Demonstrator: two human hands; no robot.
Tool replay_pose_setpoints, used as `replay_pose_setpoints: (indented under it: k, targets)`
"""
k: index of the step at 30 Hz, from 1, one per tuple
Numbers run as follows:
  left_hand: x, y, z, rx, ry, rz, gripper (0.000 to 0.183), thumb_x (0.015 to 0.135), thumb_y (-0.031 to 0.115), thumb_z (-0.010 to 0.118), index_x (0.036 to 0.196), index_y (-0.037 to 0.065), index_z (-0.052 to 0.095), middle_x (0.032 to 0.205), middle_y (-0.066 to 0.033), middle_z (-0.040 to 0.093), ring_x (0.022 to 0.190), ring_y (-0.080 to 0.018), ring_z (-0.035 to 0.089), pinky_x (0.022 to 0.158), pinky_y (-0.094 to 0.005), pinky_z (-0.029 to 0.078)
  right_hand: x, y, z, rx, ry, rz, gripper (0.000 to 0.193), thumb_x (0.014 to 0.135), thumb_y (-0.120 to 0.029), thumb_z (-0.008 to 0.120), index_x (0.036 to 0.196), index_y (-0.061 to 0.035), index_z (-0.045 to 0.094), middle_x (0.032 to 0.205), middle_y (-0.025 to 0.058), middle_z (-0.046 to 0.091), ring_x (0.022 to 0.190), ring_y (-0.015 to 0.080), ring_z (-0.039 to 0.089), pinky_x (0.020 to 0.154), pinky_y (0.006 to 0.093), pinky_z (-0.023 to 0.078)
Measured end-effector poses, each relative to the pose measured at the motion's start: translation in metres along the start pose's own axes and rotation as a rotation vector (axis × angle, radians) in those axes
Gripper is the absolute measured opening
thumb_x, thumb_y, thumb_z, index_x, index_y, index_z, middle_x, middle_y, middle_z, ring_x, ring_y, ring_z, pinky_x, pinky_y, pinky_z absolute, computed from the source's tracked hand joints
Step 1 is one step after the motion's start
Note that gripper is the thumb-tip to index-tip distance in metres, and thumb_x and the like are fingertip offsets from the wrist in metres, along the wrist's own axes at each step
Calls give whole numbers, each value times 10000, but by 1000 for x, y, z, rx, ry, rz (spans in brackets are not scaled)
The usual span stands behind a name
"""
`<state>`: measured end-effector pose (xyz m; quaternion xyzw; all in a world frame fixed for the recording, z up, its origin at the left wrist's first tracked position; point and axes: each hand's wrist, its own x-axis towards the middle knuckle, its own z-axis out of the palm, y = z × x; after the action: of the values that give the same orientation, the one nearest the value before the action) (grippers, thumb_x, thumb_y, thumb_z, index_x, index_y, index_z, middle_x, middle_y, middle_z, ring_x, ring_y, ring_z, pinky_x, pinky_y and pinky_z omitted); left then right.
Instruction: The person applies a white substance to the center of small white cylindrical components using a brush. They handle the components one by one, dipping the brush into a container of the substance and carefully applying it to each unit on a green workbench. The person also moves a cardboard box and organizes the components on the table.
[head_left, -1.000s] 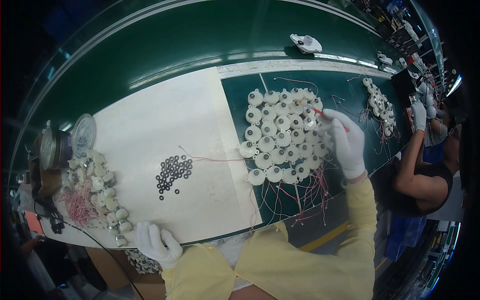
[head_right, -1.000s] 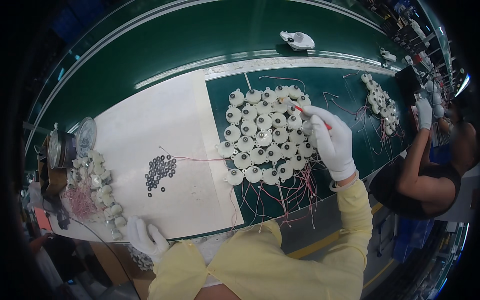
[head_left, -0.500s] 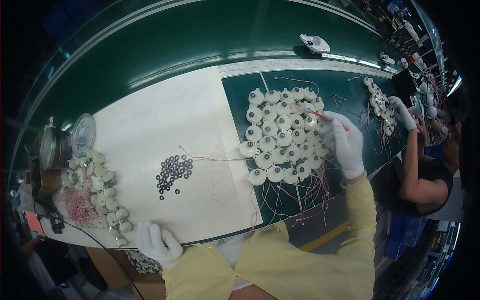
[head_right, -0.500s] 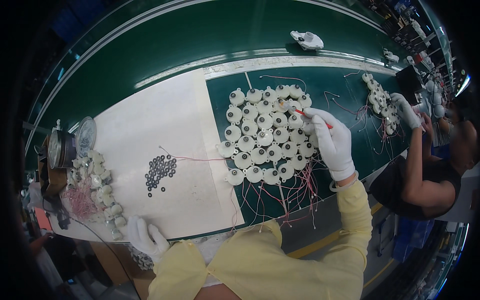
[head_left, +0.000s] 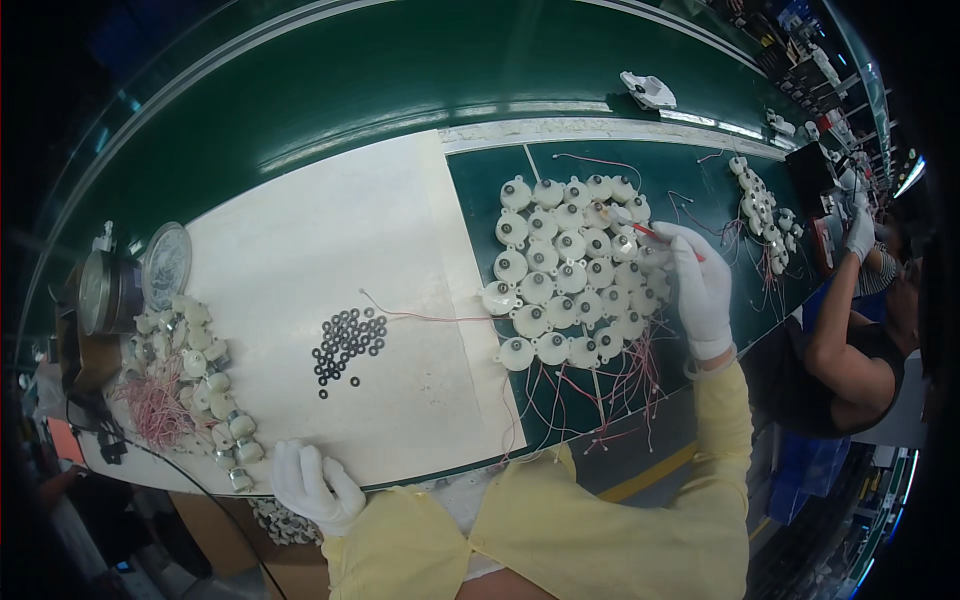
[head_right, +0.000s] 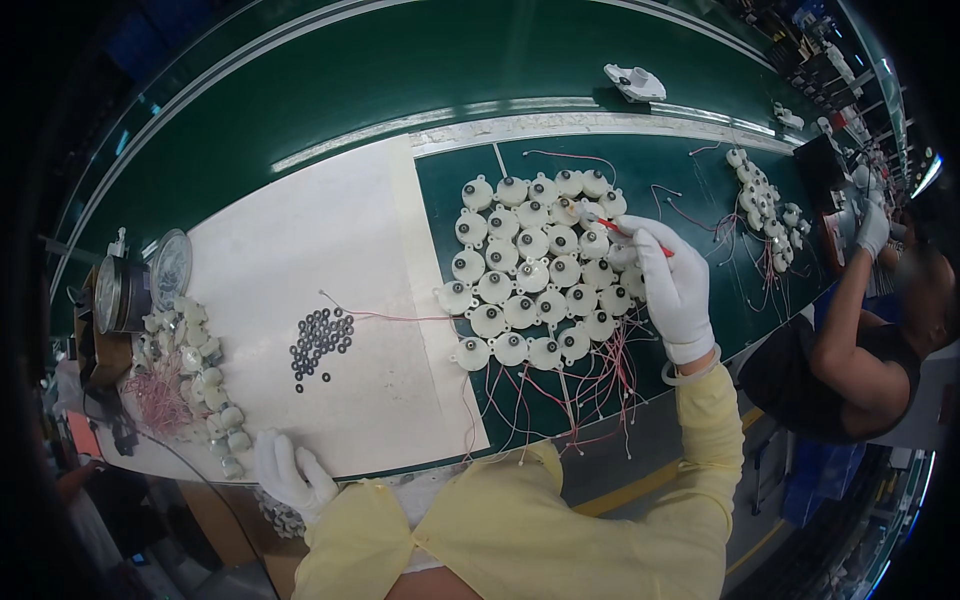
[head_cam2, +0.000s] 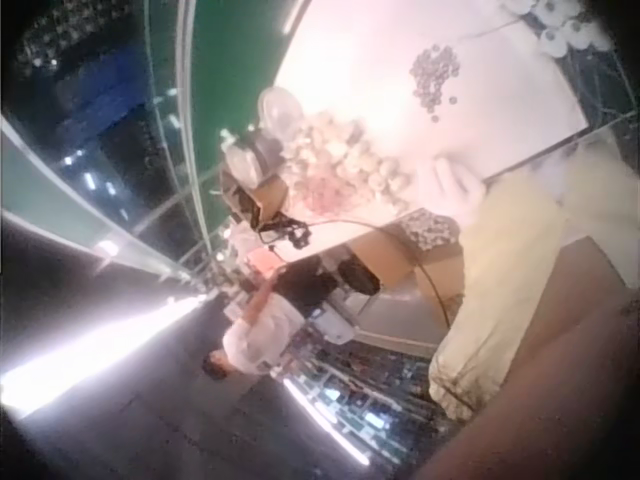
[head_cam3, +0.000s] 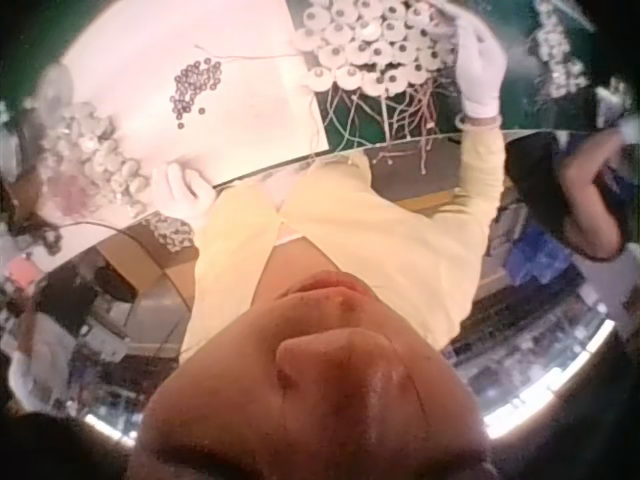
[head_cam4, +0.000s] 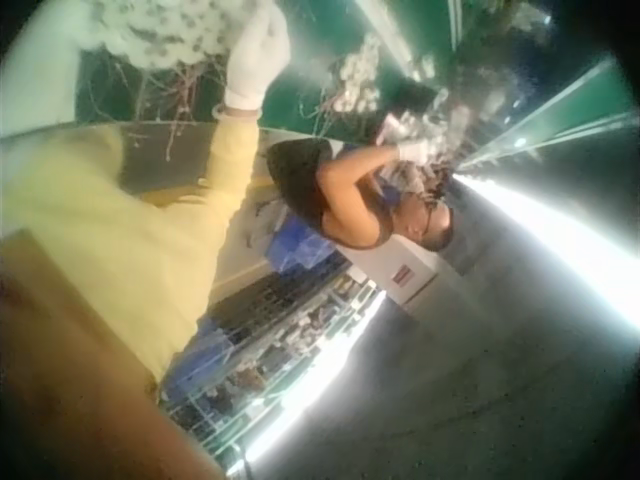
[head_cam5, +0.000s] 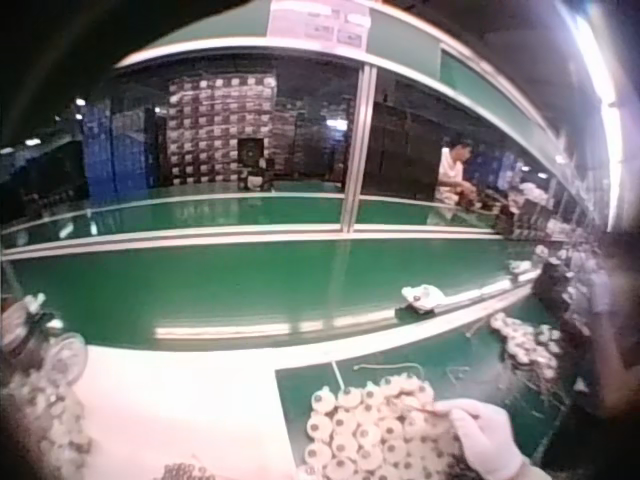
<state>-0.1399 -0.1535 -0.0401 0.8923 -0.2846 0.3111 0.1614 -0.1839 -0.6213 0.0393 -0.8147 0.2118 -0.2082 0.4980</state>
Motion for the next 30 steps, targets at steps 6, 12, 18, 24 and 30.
replay_pose_setpoints:
  k: [6,12,18,24,30]
  targets:
    - [-1,1,-1,-9,-1,-7,404,754,-21,543,1158,-3,541,1149,-192,573,1010,-418,560,855,-516,457,-2,-16,4,-291,-90,-321,241,902,-77,573,1127,-40,653,968,86,696,722,153,611,647,266,435]
    - [0,0,0,-12,-2,-1,421,749,-29,537,1168,9,538,1147,-190,578,1015,-414,563,849,-510,455,9,-23,17,-690,-181,-743,302,794,-69,631,1094,-87,656,1017,92,667,789,258,602,746,355,426]
    - [0,1,0,-5,0,-7,430,749,-31,529,1177,17,532,1151,-189,578,1012,-408,564,845,-503,454,13,-23,22,-705,-227,-747,302,760,-66,622,1058,-104,654,1003,82,664,774,264,590,741,361,419]
    - [2,2,-2,11,-10,-7,421,747,-26,522,1166,18,534,1139,-187,581,998,-403,564,827,-497,451,13,-23,21,-696,-239,-757,308,734,-41,597,1030,-102,655,993,81,665,771,267,595,742,362,419]
    - [4,1,-1,-16,-15,-7,416,731,-22,522,1144,15,538,1106,-184,586,970,-408,562,800,-492,447,11,-23,18,-694,-226,-793,313,728,-40,596,1028,-103,657,992,83,665,777,265,597,746,365,420]
